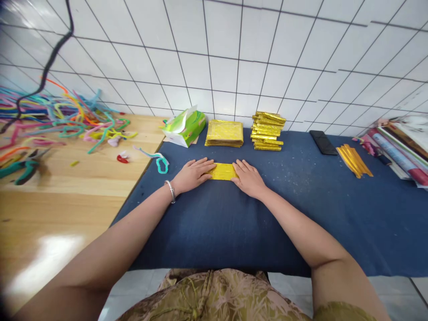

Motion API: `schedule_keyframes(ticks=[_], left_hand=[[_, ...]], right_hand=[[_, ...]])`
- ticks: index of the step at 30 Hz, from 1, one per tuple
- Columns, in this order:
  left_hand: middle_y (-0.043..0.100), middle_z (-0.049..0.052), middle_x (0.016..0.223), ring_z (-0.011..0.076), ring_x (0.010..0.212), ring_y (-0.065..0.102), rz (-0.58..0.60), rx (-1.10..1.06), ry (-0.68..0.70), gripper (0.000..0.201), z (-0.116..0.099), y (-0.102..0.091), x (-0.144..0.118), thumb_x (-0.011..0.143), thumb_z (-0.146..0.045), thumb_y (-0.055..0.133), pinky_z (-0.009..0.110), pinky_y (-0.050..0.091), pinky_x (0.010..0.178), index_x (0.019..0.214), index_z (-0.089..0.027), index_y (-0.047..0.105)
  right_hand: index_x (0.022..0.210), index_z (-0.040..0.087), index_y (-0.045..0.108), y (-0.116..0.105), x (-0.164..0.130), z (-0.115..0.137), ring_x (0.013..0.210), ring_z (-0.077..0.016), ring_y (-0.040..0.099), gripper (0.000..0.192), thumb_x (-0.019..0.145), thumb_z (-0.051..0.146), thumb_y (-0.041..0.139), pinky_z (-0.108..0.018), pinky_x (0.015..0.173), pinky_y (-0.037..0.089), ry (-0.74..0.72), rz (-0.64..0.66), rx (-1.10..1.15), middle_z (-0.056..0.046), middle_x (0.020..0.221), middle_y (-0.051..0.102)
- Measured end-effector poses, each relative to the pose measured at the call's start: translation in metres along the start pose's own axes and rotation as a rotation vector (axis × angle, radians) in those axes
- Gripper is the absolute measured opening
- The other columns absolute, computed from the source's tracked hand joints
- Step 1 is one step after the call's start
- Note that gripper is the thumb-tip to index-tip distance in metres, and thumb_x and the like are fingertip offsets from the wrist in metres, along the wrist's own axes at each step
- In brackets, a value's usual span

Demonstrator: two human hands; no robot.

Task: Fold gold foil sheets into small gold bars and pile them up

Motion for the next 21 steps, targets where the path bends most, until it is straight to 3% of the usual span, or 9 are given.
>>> schedule_keyframes(ticks=[8,21], left_hand=[[0.029,0.003,0.152,0.0211,0.141,0.024,-0.014,0.006,-0.070,0.062,0.017,0.004,0.002,0.090,-0.054,0.040,0.041,0.021,0.113,0.144,-0.027,0.030],[0.031,0.004,0.151,0.0208,0.140,0.026,-0.004,-0.053,-0.075,0.064,0.027,0.007,0.005,0.087,-0.057,0.044,0.040,0.021,0.113,0.142,-0.026,0.033]], right_hand=[[0.147,0.021,0.023,0.004,0.005,-0.019,0.142,-0.0271,0.020,0.070,0.087,0.052,0.042,-0.047,0.112,0.023,-0.028,0.059,0.087,-0.008,0.154,0.024],[0.144,0.021,0.032,-0.011,0.008,-0.037,0.134,-0.0281,0.034,0.076,0.078,0.052,0.057,-0.045,0.109,0.028,-0.045,-0.001,0.244,-0.009,0.146,0.038]])
Point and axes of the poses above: each hand's wrist, its own x-axis towards the middle knuckle, its own y-axis out of the palm, z = x × y, the point moved 9 cm from there along x, towards the middle knuckle
